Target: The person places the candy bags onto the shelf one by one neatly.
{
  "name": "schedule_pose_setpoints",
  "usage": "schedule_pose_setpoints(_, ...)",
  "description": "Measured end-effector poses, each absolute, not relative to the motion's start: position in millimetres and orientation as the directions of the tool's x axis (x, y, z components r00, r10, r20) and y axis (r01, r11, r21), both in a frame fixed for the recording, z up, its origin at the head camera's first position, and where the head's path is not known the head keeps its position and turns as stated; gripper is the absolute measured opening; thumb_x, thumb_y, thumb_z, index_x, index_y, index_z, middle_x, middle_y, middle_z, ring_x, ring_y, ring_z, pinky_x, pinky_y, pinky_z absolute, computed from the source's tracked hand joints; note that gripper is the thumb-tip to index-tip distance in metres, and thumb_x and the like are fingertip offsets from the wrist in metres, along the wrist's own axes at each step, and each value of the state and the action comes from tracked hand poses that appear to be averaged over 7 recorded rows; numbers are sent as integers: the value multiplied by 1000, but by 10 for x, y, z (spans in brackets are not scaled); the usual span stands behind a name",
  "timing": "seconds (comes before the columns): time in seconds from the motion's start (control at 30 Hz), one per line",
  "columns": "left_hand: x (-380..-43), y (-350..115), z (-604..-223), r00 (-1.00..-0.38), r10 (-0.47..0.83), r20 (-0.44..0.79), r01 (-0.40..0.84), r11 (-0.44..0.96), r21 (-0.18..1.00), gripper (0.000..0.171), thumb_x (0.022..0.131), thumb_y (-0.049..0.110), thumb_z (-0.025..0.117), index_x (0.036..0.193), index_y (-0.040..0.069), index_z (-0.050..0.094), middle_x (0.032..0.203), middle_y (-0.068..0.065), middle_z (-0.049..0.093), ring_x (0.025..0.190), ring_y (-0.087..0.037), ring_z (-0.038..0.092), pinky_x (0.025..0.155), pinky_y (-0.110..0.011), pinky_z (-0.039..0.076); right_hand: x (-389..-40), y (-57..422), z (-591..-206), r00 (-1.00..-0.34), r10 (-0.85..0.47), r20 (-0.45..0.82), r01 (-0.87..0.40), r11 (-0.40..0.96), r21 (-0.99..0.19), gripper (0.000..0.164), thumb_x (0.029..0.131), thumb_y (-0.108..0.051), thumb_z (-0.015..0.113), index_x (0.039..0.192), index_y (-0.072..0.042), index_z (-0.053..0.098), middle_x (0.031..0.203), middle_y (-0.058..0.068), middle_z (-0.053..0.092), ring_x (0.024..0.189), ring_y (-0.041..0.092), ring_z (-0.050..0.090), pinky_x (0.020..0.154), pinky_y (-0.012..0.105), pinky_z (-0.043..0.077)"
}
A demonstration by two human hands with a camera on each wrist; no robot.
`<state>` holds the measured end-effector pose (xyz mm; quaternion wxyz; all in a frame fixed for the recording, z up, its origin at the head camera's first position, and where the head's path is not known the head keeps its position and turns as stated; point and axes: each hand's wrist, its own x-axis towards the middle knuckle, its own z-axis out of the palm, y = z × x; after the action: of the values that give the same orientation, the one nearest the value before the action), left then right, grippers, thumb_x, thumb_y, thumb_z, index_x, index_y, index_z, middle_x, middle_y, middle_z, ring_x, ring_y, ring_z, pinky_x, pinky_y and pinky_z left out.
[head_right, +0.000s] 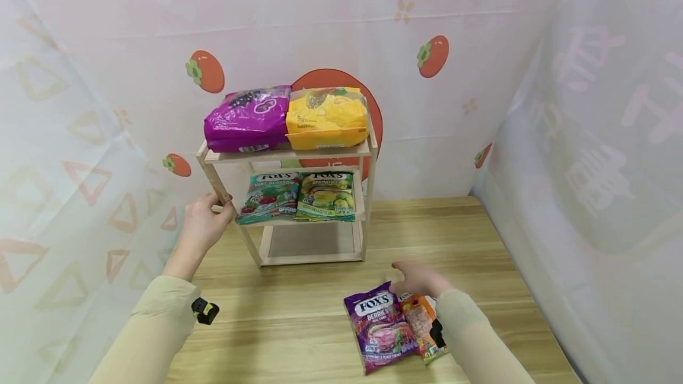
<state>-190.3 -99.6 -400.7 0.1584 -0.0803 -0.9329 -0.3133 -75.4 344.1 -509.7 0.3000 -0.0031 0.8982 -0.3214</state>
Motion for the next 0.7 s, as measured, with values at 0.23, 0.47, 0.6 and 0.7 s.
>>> schedule_pose_setpoints(0.23, -1901, -997, -4010, -942, 49, 332, 239, 791, 563, 19, 95, 11, 61, 99, -3, 74, 100, -23, 69, 79, -40, 72, 64, -52, 57, -720, 3398, -5154, -812, -180, -555, 183, 824, -536, 63, 95, -29, 73, 147, -2, 50, 140, 26, 57, 124, 45, 58, 99, 64, 48)
schedule_pose_setpoints(0.47, -1899, -999, -4008, -947, 46, 318, 231, 785, 575, 20, 96, 11, 61, 100, -3, 74, 102, -22, 68, 81, -40, 72, 65, -51, 59, -632, 3312, -5230, -843, -125, -523, 203, 826, -525, 38, 92, -24, 76, 118, 0, 63, 101, 10, 66, 84, 22, 62, 73, 43, 54)
schedule_pose_setpoints(0.6, -1903, -1002, -4012, -945, 46, 325, 238, 780, 579, 20, 96, 11, 61, 101, -3, 74, 102, -22, 69, 80, -39, 72, 64, -51, 58, -585, 3251, -5276, -852, -99, -514, 234, 806, -544, 27, 87, -18, 77, 100, 0, 61, 84, 7, 59, 72, 20, 55, 62, 33, 48)
schedule_pose_setpoints(0.7, -1905, -1003, -4016, -943, 46, 330, 241, 777, 581, 20, 96, 11, 61, 102, -3, 74, 102, -22, 70, 80, -40, 72, 64, -51, 58, -567, 3219, -5313, -851, -103, -515, 229, 810, -540, 28, 84, -17, 77, 97, 0, 59, 83, 7, 58, 71, 19, 53, 62, 32, 45)
